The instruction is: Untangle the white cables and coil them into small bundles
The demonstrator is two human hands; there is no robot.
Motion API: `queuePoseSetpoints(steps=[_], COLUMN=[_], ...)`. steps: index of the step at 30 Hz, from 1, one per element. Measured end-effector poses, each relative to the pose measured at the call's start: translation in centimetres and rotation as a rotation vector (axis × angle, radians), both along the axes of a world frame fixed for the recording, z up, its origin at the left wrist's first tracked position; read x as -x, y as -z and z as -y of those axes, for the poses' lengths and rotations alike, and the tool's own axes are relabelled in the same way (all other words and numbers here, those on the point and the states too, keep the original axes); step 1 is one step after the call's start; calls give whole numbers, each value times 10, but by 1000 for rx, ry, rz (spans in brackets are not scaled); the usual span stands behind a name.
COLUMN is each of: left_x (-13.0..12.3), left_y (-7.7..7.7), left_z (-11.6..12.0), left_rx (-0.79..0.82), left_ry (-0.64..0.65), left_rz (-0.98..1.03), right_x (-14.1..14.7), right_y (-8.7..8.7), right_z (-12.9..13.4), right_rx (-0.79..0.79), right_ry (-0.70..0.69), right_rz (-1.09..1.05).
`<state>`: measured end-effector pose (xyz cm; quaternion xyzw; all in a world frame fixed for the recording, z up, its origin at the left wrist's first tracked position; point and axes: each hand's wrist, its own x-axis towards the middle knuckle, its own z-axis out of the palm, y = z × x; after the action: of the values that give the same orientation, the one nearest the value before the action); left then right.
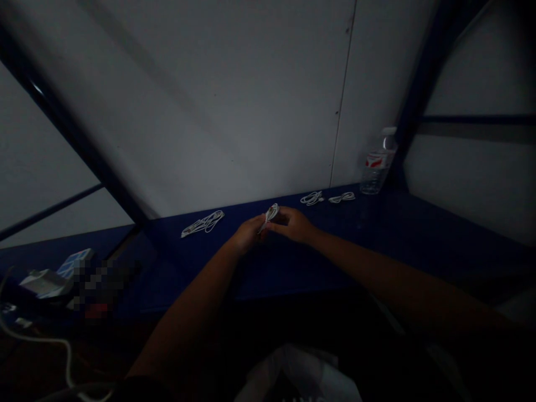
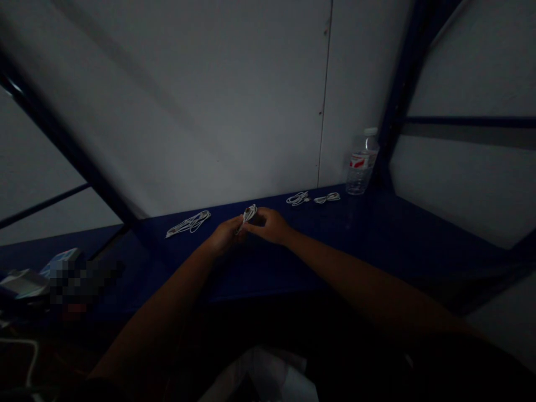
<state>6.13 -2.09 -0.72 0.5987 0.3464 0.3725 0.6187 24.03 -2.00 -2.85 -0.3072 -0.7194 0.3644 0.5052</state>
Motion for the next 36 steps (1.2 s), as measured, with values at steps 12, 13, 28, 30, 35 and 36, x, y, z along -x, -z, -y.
queuePoseSetpoints(steps=[12, 13, 28, 30, 35, 36], left_x=[2, 2, -2, -5, -7, -7], left_y=[-2, -1, -8, -4, 1, 1], left_z=[-3, -4, 4, 3, 3, 3], left_rx=[167, 185, 302, 226, 5, -15], left_ry=[54, 58, 105, 42, -57, -57], left_rz=[14, 4, -127, -122, -111, -113], right_x=[-8, -8, -12, -15, -18, -18], right_y=[0, 0, -7, -9, -11, -11], right_z=[-5, -6, 1, 1, 1, 2], right_rx=[-62, -71, -455, -500, -550, -557], right_ry=[21, 24, 83, 88, 161, 153], right_rz=[23, 36, 250, 249, 318, 346])
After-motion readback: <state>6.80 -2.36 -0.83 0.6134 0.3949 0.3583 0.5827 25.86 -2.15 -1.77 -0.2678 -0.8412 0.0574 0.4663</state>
